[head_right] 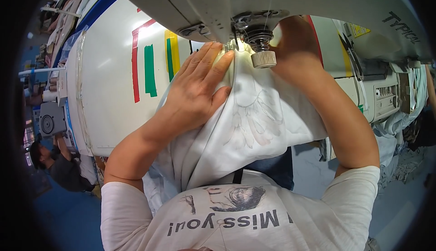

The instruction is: Sewing fabric covers using an industrial sewing machine.

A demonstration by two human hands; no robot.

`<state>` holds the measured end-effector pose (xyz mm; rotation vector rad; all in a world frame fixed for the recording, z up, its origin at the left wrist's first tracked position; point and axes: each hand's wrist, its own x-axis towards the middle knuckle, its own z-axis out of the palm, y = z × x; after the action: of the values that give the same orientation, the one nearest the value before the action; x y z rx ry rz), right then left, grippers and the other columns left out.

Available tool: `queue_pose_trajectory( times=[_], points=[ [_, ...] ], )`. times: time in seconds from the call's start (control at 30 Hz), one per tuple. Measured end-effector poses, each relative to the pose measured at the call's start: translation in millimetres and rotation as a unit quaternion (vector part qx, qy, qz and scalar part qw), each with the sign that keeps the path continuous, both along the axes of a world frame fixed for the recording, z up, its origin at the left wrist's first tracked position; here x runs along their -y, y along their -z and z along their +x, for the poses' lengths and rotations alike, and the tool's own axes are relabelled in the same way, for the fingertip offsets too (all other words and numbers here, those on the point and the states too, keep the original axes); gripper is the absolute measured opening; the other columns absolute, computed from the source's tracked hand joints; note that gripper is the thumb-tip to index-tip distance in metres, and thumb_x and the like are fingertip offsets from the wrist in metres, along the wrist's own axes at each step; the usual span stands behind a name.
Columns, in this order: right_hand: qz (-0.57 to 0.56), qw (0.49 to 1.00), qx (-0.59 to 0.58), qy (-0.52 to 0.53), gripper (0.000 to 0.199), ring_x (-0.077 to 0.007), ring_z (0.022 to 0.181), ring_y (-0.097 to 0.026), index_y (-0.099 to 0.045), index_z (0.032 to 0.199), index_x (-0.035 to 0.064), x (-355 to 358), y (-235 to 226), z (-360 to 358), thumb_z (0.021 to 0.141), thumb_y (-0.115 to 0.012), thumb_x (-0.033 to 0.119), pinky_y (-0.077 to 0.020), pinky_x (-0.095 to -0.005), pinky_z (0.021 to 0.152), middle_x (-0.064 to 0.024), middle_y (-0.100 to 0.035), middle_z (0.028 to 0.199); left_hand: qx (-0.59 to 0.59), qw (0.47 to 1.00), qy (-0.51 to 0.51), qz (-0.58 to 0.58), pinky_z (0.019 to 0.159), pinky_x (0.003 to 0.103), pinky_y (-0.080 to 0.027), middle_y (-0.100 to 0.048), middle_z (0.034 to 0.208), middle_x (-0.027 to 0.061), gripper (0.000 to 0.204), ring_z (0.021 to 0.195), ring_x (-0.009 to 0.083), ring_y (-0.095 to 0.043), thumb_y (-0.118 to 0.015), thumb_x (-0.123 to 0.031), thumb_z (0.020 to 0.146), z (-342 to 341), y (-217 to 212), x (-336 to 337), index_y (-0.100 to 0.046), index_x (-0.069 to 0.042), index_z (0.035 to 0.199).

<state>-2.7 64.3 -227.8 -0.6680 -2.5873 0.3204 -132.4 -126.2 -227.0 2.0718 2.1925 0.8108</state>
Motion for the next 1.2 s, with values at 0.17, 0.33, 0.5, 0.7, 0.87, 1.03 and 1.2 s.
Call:
queue_pose_trajectory(
  times=[0.17, 0.33, 0.5, 0.7, 0.87, 1.03, 1.2],
  points=[
    [0.084, 0.966, -0.207, -0.130, 0.030, -0.0302, 0.064, -0.058, -0.058, 0.080, 0.0009, -9, 1, 6, 0.054, -0.074, 0.000, -0.0460, -0.0374, 0.060, -0.0114, -0.059, 0.072, -0.033, 0.999, 0.002, -0.022, 0.103, 0.045, -0.034, -0.045, 0.132, 0.0206, 0.057, 0.125, 0.0362, -0.041, -0.063, -0.019, 0.078, -1, -2, -1, -0.048, -0.009, 0.132],
    [0.032, 0.970, -0.228, -0.083, 0.028, -0.0266, 0.064, -0.057, -0.061, 0.080, 0.0008, -13, 2, 8, 0.055, -0.074, 0.003, -0.0455, -0.0357, 0.060, -0.0109, -0.060, 0.072, -0.031, 0.999, -0.005, -0.030, 0.103, 0.047, -0.034, -0.043, 0.135, 0.0198, 0.055, 0.128, 0.0356, -0.038, -0.063, -0.019, 0.078, 2, -3, 0, -0.049, -0.010, 0.131],
    [0.006, 0.967, -0.249, -0.061, 0.025, -0.0244, 0.063, -0.056, -0.064, 0.080, 0.0014, -11, 1, 8, 0.057, -0.073, 0.006, -0.0453, -0.0340, 0.060, -0.0109, -0.060, 0.071, -0.031, 0.999, 0.000, -0.041, 0.103, 0.048, -0.033, -0.040, 0.137, 0.0198, 0.057, 0.131, 0.0348, -0.036, -0.063, -0.019, 0.078, 5, -4, 2, -0.048, -0.011, 0.133],
    [-0.110, 0.965, -0.237, -0.020, 0.024, -0.0258, 0.062, -0.056, -0.065, 0.078, 0.0032, -12, 1, 3, 0.059, -0.077, 0.011, -0.0451, -0.0343, 0.060, -0.0107, -0.060, 0.068, -0.032, 0.998, 0.002, -0.059, 0.104, 0.047, -0.032, -0.038, 0.139, 0.0197, 0.059, 0.132, 0.0351, -0.033, -0.064, -0.019, 0.078, 8, -6, 3, -0.046, -0.011, 0.134],
    [-0.005, 0.976, -0.212, -0.047, 0.023, -0.0273, 0.067, -0.060, -0.064, 0.077, 0.0039, -11, -2, 5, 0.060, -0.077, 0.013, -0.0464, -0.0353, 0.062, -0.0116, -0.064, 0.073, -0.035, 0.996, 0.004, -0.080, 0.105, 0.047, -0.031, -0.036, 0.140, 0.0201, 0.060, 0.132, 0.0360, -0.032, -0.064, -0.019, 0.078, 10, -8, 5, -0.046, -0.011, 0.134],
    [0.069, 0.977, -0.195, -0.059, 0.025, -0.0281, 0.069, -0.061, -0.064, 0.078, 0.0039, -12, -3, 3, 0.059, -0.077, 0.013, -0.0480, -0.0354, 0.065, -0.0116, -0.064, 0.075, -0.041, 0.995, 0.006, -0.088, 0.105, 0.047, -0.031, -0.036, 0.139, 0.0209, 0.060, 0.132, 0.0356, -0.032, -0.064, -0.020, 0.078, 11, -9, 5, -0.045, -0.010, 0.134],
    [-0.056, 0.969, -0.237, -0.044, 0.025, -0.0282, 0.070, -0.061, -0.064, 0.079, 0.0034, -10, -2, 6, 0.059, -0.077, 0.011, -0.0489, -0.0351, 0.066, -0.0119, -0.064, 0.075, -0.032, 0.996, 0.009, -0.089, 0.105, 0.047, -0.030, -0.036, 0.139, 0.0207, 0.060, 0.132, 0.0354, -0.032, -0.064, -0.020, 0.078, 12, -9, 6, -0.045, -0.009, 0.134]
  ],
)
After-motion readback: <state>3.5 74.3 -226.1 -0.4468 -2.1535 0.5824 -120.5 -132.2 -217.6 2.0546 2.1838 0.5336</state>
